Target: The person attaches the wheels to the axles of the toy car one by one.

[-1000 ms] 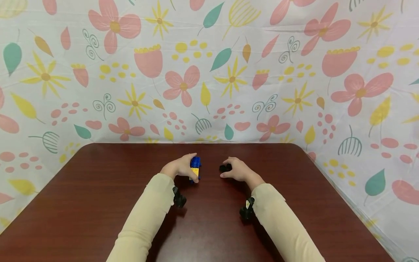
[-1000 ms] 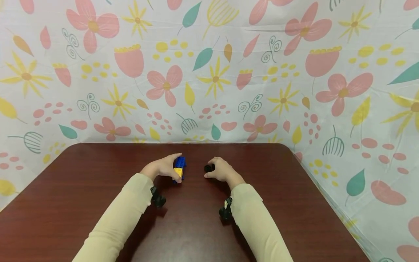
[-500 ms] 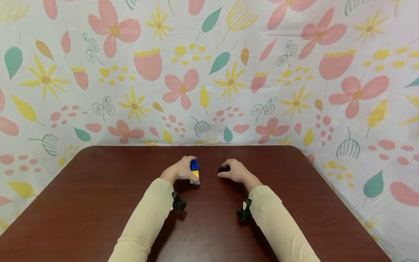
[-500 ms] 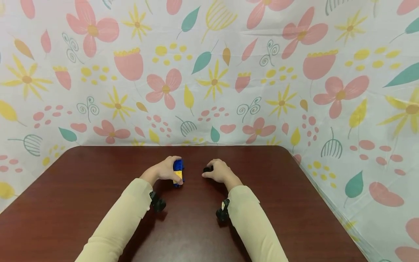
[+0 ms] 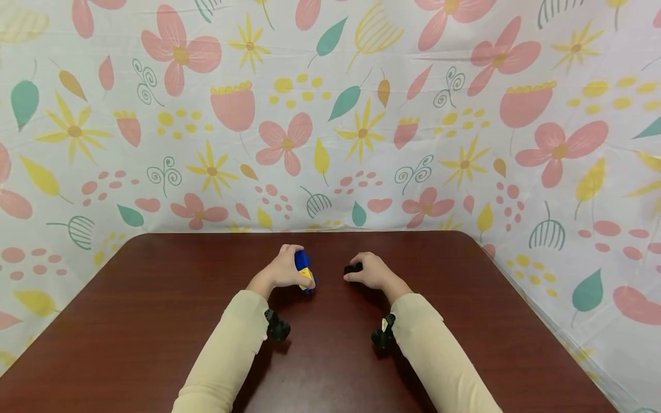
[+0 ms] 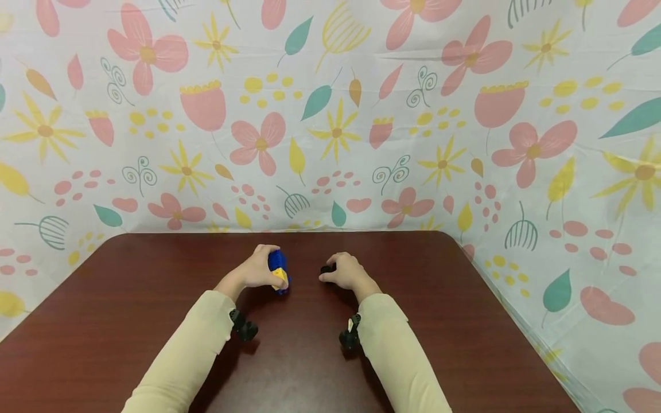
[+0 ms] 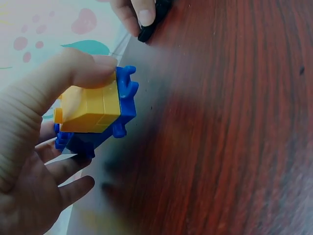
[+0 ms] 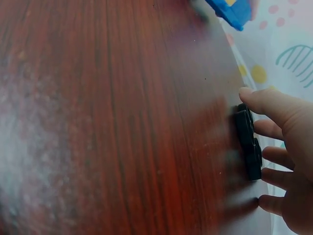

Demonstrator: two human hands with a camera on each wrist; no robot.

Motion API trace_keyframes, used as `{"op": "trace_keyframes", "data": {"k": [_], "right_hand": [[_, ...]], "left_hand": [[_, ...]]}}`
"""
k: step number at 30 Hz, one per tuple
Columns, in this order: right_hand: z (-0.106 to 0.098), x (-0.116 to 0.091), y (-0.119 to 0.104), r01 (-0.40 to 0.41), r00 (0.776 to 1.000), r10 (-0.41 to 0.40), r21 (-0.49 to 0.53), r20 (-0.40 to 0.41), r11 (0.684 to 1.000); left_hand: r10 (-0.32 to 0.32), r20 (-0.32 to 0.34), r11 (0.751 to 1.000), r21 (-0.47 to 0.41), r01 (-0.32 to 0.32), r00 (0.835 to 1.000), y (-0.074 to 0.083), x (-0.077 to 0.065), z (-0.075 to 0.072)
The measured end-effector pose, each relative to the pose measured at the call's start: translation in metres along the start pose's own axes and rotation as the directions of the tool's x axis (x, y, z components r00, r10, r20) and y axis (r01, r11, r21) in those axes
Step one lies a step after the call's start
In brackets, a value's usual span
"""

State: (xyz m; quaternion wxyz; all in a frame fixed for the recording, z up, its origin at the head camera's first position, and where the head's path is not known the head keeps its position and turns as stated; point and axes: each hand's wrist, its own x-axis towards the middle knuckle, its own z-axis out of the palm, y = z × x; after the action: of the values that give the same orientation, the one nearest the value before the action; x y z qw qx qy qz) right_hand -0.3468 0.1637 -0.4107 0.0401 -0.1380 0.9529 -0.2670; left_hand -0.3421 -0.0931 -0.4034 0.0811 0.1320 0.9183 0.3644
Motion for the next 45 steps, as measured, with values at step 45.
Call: {"op": "trace_keyframes", "data": {"k": [45], "right_hand": [[0.011,-0.007,-0.008,-0.097,0.982,0.109,0.086,-0.154,0.992]], "left_hand": [[0.064,-0.047,0.98,-0.186,-0.072,0.997,0.005,-0.03,0.02]]}}
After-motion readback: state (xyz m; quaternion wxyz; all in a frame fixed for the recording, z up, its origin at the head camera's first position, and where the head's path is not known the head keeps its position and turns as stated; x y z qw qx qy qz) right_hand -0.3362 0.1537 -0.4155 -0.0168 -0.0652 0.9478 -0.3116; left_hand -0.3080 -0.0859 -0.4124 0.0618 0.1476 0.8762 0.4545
